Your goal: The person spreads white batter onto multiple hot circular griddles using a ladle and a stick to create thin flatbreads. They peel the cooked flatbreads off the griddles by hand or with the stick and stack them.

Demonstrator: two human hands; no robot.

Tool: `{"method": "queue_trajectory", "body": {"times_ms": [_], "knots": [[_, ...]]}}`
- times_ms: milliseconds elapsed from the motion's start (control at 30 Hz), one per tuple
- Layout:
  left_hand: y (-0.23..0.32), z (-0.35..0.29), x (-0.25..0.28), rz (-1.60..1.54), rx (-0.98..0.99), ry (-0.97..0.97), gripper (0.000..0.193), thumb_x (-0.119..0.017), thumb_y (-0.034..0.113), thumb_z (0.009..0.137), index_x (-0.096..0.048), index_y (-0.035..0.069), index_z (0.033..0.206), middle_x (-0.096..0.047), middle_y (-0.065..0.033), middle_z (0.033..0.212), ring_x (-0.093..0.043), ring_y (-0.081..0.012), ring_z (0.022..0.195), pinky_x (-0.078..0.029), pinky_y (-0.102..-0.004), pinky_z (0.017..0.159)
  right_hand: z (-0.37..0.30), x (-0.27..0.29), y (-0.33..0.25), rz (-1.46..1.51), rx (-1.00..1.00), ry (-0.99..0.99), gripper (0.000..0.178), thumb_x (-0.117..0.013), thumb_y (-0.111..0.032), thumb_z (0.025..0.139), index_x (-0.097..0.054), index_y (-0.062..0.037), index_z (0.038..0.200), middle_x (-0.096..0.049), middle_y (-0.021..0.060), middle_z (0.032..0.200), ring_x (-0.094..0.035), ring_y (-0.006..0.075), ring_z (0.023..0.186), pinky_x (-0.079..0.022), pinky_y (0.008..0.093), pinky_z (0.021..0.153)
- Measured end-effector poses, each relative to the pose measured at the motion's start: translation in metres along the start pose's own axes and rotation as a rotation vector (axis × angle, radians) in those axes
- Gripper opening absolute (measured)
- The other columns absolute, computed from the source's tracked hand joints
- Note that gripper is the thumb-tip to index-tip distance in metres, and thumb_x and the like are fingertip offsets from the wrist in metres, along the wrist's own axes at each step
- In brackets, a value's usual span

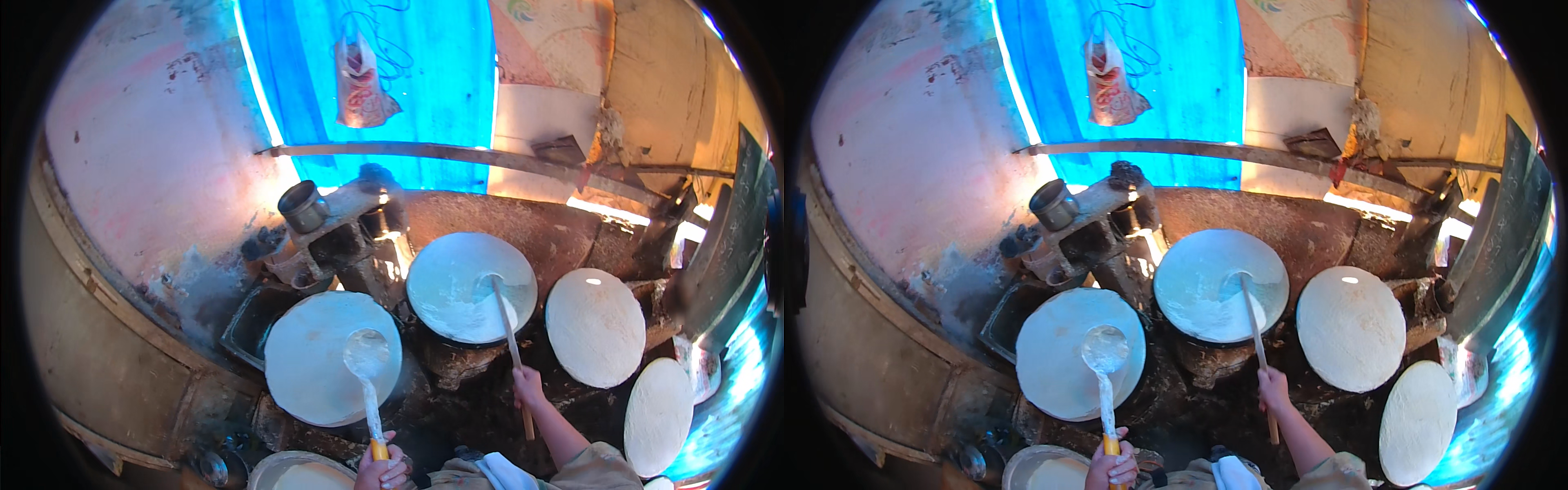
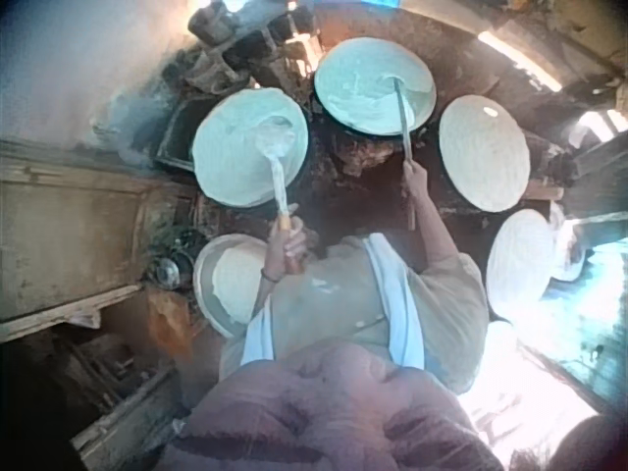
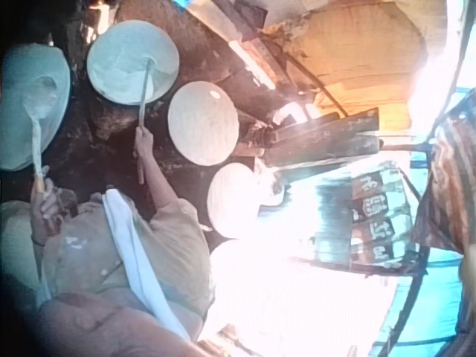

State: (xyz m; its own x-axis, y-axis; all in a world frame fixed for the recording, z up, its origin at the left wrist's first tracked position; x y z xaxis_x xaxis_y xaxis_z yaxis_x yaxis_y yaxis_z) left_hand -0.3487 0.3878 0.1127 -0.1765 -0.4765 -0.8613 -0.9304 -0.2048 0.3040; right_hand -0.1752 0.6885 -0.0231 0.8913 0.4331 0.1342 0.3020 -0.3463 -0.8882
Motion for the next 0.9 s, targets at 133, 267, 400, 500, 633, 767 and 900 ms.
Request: {"method": "queue_trajectory", "body": {"times_ms": [133,267,400,500,633,767,900], "knots": [[-0.014,0.022,-0.018,-0.04,0.063,-0.022,0.056,-0.056,0.007,0.084,-0.03,0.01,0.133,-0.042,-0.0025,0.083,-0.037,-0.0046,0.05,-0.033,-0.0156,0.04,-0.007,-0.013,-0.02,-0.064,0.235,0.122,0.023,-0.046,-0.022,0.09,-0.048,-0.0064,0.074,-0.044,0.0014,0.049,-0.043,0.012,0.032,-0.037,0.0279,0.03],[-0.007,0.024,-0.021,-0.021,0.044,-0.039,0.056,-0.056,0.007,0.084,-0.03,0.011,0.133,-0.04,-0.0017,0.081,-0.037,-0.0043,0.051,-0.033,-0.0153,0.04,-0.036,-0.007,0.017,-0.31,0.106,0.015,0.027,-0.053,-0.017,0.086,-0.06,-0.0086,0.11,-0.058,0.0108,0.062,-0.056,0.0162,0.047,-0.045,0.0306,0.044],[-0.005,0.043,-0.035,0.091,0.059,-0.07,0.055,-0.055,0.009,0.085,-0.029,0.009,0.133,-0.039,-0.0014,0.082,-0.038,-0.0039,0.053,-0.034,-0.0146,0.042,0.014,0.054,-0.016,-0.278,-0.025,0.094,0.029,-0.05,-0.02,0.087,-0.059,-0.0074,0.111,-0.059,0.0113,0.064,-0.061,0.0175,0.056,-0.048,0.0319,0.052],[-0.013,0.054,-0.043,0.025,0.074,-0.131,0.055,-0.053,0.007,0.086,-0.027,0.007,0.134,-0.039,-0.0023,0.083,-0.04,-0.0048,0.054,-0.036,-0.016,0.043,0.014,0.042,-0.049,-0.319,0.251,0.188,0.029,-0.053,-0.014,0.085,-0.056,-0.0065,0.112,-0.059,0.0195,0.069,-0.063,0.0289,0.068,-0.049,0.038,0.061],[-0.014,0.053,-0.036,-0.01,0.079,-0.122,0.054,-0.054,0.01,0.087,-0.027,0.009,0.134,-0.04,-0.0027,0.084,-0.04,-0.0053,0.053,-0.036,-0.0166,0.042,-0.022,0.045,0.013,-0.389,0.581,0.233,0.03,-0.054,-0.009,0.083,-0.056,-0.0056,0.113,-0.059,0.0236,0.074,-0.062,0.0357,0.071,-0.048,0.0378,0.062],[-0.012,0.05,-0.038,-0.032,0.105,-0.045,0.049,-0.051,0.012,0.09,-0.029,0.01,0.133,-0.041,-0.002,0.08,-0.04,-0.0056,0.051,-0.036,-0.0166,0.04,0.024,0.061,-0.025,-0.369,0.258,0.33,0.027,-0.048,-0.012,0.084,-0.058,-0.0093,0.11,-0.058,0.0208,0.066,-0.062,0.0319,0.063,-0.048,0.0389,0.054],[-0.021,0.059,-0.047,-0.051,0.121,-0.039,0.045,-0.049,0.013,0.091,-0.031,0.01,0.132,-0.041,-0.0018,0.076,-0.041,-0.0058,0.05,-0.037,-0.0169,0.039,0.109,0.058,-0.072,-0.203,0.057,0.298,0.03,-0.046,-0.022,0.087,-0.057,-0.0084,0.111,-0.06,0.0183,0.07,-0.061,0.0313,0.061,-0.047,0.0402,0.049]]}}
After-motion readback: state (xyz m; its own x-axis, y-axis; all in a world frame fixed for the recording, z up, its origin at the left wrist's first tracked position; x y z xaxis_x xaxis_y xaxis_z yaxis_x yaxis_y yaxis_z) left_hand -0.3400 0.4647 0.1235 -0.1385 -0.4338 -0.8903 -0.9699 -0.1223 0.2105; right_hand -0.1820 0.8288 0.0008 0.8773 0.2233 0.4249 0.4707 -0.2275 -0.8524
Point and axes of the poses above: each hand's wrist, its own z-axis towards the middle knuckle, its own x-axis out of the back of the hand, y = z × x, the point moved 8 cm from there along z, towards the middle knuckle
